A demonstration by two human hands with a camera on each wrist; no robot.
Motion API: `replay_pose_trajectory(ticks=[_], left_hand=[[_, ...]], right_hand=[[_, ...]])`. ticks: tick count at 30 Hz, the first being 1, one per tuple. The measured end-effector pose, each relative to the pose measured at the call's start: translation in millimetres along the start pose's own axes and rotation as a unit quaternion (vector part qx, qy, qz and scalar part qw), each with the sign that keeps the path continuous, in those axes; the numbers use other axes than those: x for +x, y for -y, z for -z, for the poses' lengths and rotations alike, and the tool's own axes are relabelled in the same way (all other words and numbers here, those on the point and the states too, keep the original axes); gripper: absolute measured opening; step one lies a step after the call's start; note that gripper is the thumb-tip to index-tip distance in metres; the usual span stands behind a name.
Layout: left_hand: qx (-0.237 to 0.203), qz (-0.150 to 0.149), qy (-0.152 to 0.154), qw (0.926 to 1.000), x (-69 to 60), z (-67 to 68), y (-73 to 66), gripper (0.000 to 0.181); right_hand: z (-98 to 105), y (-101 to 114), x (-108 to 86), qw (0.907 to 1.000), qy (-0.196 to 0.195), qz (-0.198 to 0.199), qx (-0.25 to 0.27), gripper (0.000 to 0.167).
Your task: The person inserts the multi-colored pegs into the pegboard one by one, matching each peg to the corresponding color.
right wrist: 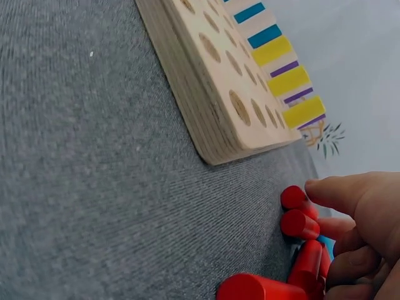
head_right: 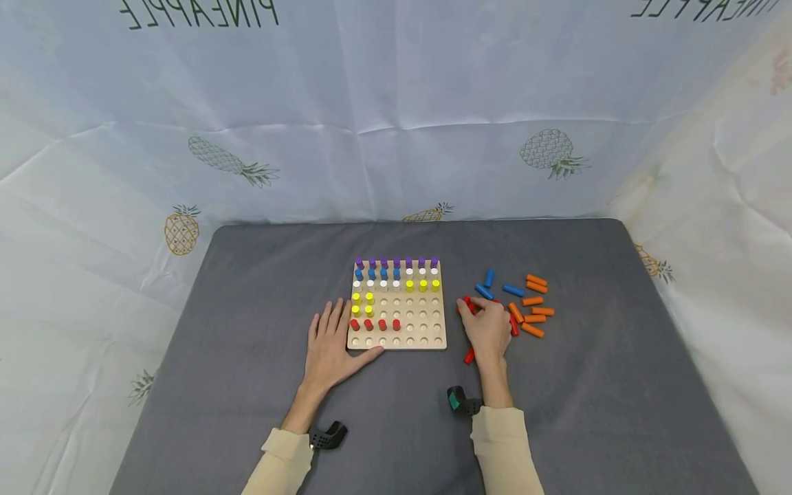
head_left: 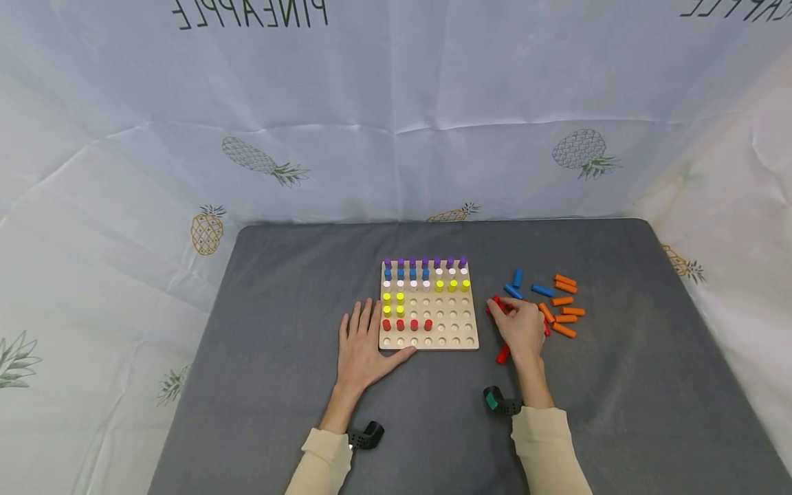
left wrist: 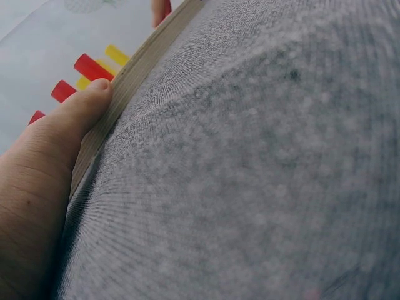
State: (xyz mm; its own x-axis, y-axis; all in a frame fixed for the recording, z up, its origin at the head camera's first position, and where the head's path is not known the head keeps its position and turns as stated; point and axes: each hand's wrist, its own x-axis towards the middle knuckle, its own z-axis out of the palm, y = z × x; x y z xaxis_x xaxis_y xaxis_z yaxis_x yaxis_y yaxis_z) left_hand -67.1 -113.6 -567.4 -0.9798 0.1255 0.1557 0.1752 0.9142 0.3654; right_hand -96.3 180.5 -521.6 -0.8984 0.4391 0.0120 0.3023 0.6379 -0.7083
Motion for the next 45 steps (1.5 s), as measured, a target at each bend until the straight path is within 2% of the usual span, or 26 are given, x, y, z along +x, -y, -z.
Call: replay_pose_trajectory(ticks=[7,19,24,27,33,38,45], left_hand=[[0.004,0.007,0.009,0.9999,1.0,0.2,-0.9,0.118],[0.005,0.002,0.005,1.0,0.8,0.2,-0.7,0.119],[0.0,0.001,0.004,1.0,1.0,0.5,-0.7,0.119],[-0.002,0.002,0.005,1.0,1.1,0.5,-1.0,0.118],[0.0,0.001,0.004,1.0,0.5,-0.8,-0.5,0.119],[-0.001,-0.004,0.0,1.0,0.7,-1.3,0.1,0.12],[0.001,0.009,0.014,0.9999,0.9,0.5,-1.5,0.119]], right_hand=[[-2,2,3.9,0.9993,0.019,-0.01,-0.031,0.041],[-5,7,6.7,0.9951,0.053,-0.01,-0.082,0.042],[-6,10,7.3,0.9941,0.053,-0.012,-0.094,0.048],[-9,10,8.0,0.9941,0.043,-0.015,-0.099,0.046],[-13,10,8.2,0.995,0.02,-0.015,-0.096,0.036],[-11,12,5.9,0.9968,0.004,0.005,-0.08,0.036],[-3,19,1.6,0.999,-0.007,0.027,-0.036,0.037]])
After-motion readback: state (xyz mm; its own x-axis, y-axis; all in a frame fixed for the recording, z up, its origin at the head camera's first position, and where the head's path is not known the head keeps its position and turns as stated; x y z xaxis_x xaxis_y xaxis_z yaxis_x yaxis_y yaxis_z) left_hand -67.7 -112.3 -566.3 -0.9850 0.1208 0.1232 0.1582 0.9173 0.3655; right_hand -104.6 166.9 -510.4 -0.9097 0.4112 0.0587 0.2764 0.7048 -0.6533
